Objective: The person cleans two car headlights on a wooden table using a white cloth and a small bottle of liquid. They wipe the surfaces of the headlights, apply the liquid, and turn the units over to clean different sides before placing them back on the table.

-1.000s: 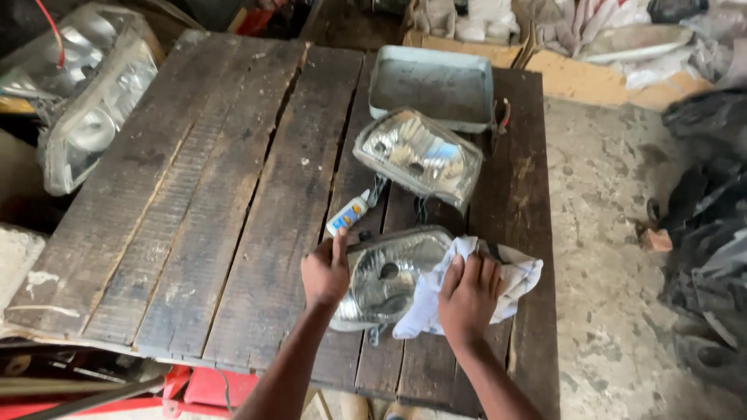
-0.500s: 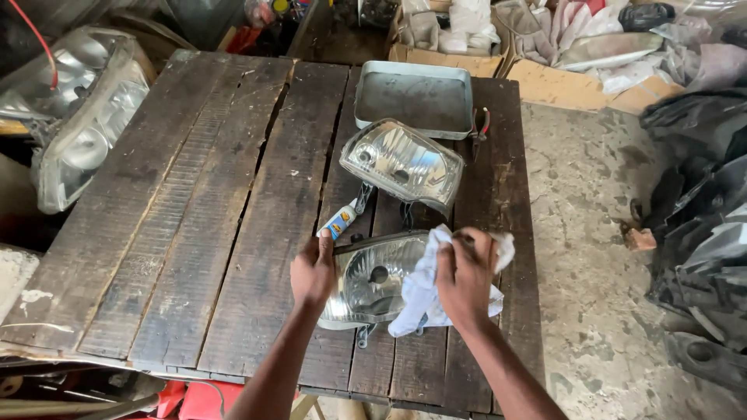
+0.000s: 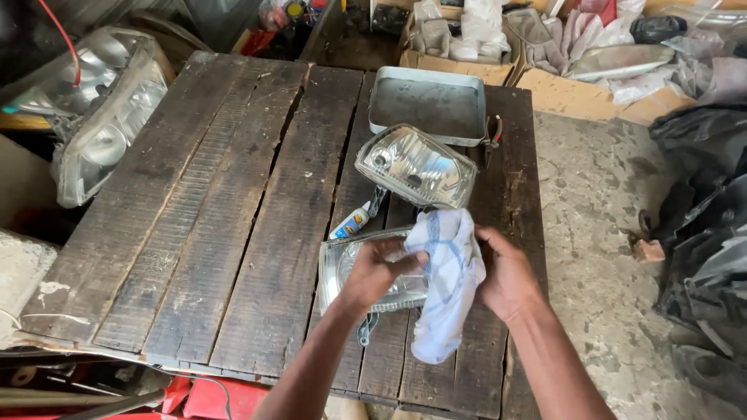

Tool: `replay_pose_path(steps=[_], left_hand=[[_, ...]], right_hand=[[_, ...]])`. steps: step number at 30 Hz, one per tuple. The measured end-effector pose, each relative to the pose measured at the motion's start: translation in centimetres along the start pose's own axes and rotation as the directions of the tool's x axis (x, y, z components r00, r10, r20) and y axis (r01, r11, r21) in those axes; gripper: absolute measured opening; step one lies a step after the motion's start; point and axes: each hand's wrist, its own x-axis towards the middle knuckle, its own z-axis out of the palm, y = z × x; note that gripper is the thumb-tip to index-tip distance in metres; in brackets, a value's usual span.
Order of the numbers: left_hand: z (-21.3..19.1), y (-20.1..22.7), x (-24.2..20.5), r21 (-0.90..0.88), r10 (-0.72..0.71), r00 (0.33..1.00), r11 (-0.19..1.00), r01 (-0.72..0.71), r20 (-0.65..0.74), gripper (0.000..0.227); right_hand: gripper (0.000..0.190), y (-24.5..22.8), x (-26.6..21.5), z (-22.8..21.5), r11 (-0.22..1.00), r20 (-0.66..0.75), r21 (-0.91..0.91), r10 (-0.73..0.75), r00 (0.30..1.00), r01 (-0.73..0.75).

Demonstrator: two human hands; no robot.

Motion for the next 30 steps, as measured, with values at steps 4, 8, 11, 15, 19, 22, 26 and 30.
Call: replay_pose_path(steps=[4, 8, 11, 15, 19, 22, 26, 30], left_hand=[[-0.1, 1.4, -0.5, -0.113, 0.072, 0.994, 0.990, -0.081, -0.080, 0.040], [1.6, 5.9, -2.2, -0.245, 0.069, 0.991, 0.965, -0.096, -0.116, 0.046], [1.7, 3.5, -1.3, -0.349, 0.056, 0.988, 0.931, -0.105, -0.146, 0.046], [1.2, 2.2, -0.1, -0.625, 0.025, 0.986, 0.771, -0.123, -0.163, 0.044], [0.5, 5.3, -1.2, -0.673, -0.032, 0.986, 0.734, -0.088, -0.164, 0.040], [0.4, 5.5, -1.4, -0.694, -0.120, 0.983, 0.720, -0.009, -0.138, 0.037], [-0.6, 5.9, -1.8, -0.701, -0.222, 0.968, 0.708, 0.079, -0.114, 0.043], [-0.9, 7.9, -3.0, -0.424, -0.245, 0.968, 0.884, 0.199, -0.057, 0.086]], right_hand=[[0.031, 1.1, 4.4, -5.1, 0.999, -0.035, -0.033, -0.021, 0.999, 0.020], [0.031, -0.9, 1.9, -4.3, 0.977, -0.052, -0.210, -0.059, 0.997, 0.047], [0.036, -2.3, 2.9, -5.5, 0.947, -0.003, -0.304, -0.114, 0.994, 0.107], [0.037, -3.2, 2.6, -4.2, 0.893, 0.042, -0.426, -0.143, 0.989, 0.148], [0.047, -3.6, -3.3, 1.6, 0.940, 0.047, -0.322, -0.107, 0.993, 0.116], [0.073, -3.2, -4.7, 3.4, 0.948, 0.028, -0.314, -0.037, 0.999, 0.044], [0.036, -0.9, -0.2, 0.5, 0.989, 0.074, -0.108, -0.094, 0.993, 0.102], [0.043, 0.4, 0.4, 0.8, 0.974, 0.022, -0.218, -0.057, 0.998, 0.060]])
